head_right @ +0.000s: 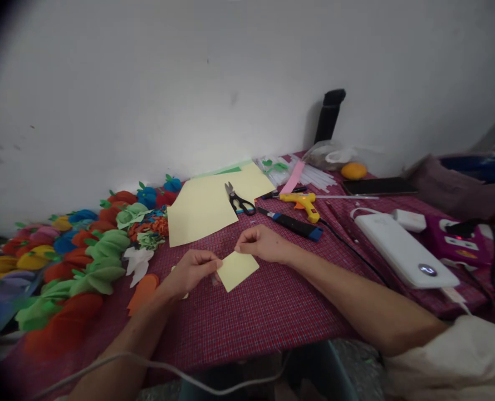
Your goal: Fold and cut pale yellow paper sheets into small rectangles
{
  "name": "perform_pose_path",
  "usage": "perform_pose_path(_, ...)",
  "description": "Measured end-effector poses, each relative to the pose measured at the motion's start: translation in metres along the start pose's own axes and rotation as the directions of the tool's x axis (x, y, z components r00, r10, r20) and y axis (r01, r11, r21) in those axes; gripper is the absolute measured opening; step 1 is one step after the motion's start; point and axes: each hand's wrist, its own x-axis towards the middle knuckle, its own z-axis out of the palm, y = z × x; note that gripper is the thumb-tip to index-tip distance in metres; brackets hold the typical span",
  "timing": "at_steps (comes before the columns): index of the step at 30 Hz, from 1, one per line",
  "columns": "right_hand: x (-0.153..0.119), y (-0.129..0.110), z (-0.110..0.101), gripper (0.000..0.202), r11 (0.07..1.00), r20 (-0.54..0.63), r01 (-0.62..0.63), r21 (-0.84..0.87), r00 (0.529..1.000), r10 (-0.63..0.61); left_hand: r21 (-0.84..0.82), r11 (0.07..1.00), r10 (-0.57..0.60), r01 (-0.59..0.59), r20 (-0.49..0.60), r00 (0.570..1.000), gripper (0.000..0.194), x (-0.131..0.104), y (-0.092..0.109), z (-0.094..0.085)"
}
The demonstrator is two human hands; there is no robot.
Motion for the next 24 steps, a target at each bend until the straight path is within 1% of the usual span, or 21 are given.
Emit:
perform_pose_path(1,0.0,0.0,-0.001,0.021,1.0,-0.017,0.011,-0.007,1.0,-0.012,-0.002,1.0,-0.006,0.006,-0.017,1.0,0.026,-0.001,0.001,-0.002)
perform_pose_path(3,-0.001,-0.001,-0.001,0.022,0.999,-0.044,0.037,-0.014,0.998,-0.037,0.025,1.0,0.017,-0.015,-0.102,0.995,0.024,-0.002,0.003,-0.005)
perform_pose_path(5,-0.001,-0.002,0.003,0.023,0.999,-0.037,0.039,-0.027,0.998,-0.04,0.085,0.993,0.096,-0.081,-0.191,0.977,0.025,-0.004,0.004,-0.006)
perform_pose_path(6,0.0,-0.003,0.006,0.023,0.999,-0.021,0.032,-0.04,0.999,-0.033,0.122,0.985,0.142,-0.119,-0.203,0.969,0.026,-0.004,0.004,-0.006)
perform_pose_path(8,0.0,-0.005,0.013,0.025,0.997,0.013,0.028,-0.074,1.0,-0.028,0.189,0.967,0.2,-0.171,-0.148,0.969,0.029,-0.005,0.002,-0.003)
perform_pose_path(10,0.001,-0.009,0.017,0.025,0.993,0.03,0.044,-0.109,0.999,-0.041,0.215,0.96,0.2,-0.178,-0.085,0.976,0.034,-0.005,0.0,0.0)
perform_pose_path(11,0.001,-0.013,0.017,0.026,0.992,0.028,0.048,-0.117,0.999,-0.045,0.217,0.96,0.196,-0.174,-0.082,0.977,0.036,-0.006,-0.001,0.001)
perform_pose_path(13,0.001,-0.02,0.014,0.028,0.994,-0.007,0.034,-0.108,0.999,-0.035,0.217,0.963,0.193,-0.161,-0.133,0.972,0.037,-0.009,-0.001,0.0)
perform_pose_path(15,0.001,-0.028,0.011,0.031,0.998,-0.041,0.013,-0.061,0.999,-0.016,0.238,0.96,0.199,-0.148,-0.207,0.958,0.037,-0.015,0.002,-0.002)
perform_pose_path(16,0.001,-0.031,0.011,0.032,0.999,-0.036,0.011,-0.034,0.999,-0.012,0.259,0.955,0.209,-0.145,-0.24,0.948,0.037,-0.019,0.004,-0.003)
perform_pose_path(18,0.001,-0.034,0.015,0.031,1.0,0.021,0.025,0.003,0.999,-0.025,0.3,0.943,0.239,-0.146,-0.301,0.923,0.039,-0.026,0.007,-0.002)
perform_pose_path(20,0.001,-0.035,0.025,0.029,0.999,0.079,0.038,0.004,0.996,-0.038,0.301,0.942,0.257,-0.149,-0.362,0.896,0.039,-0.032,0.008,0.002)
perform_pose_path(22,0.003,-0.034,0.035,0.028,0.999,0.078,0.036,-0.019,0.996,-0.034,0.239,0.962,0.222,-0.129,-0.418,0.881,0.035,-0.036,0.005,0.008)
perform_pose_path(24,0.007,-0.033,0.044,0.029,0.998,0.058,0.029,-0.05,0.998,-0.027,0.123,0.989,0.13,-0.083,-0.439,0.889,0.03,-0.04,0.0,0.014)
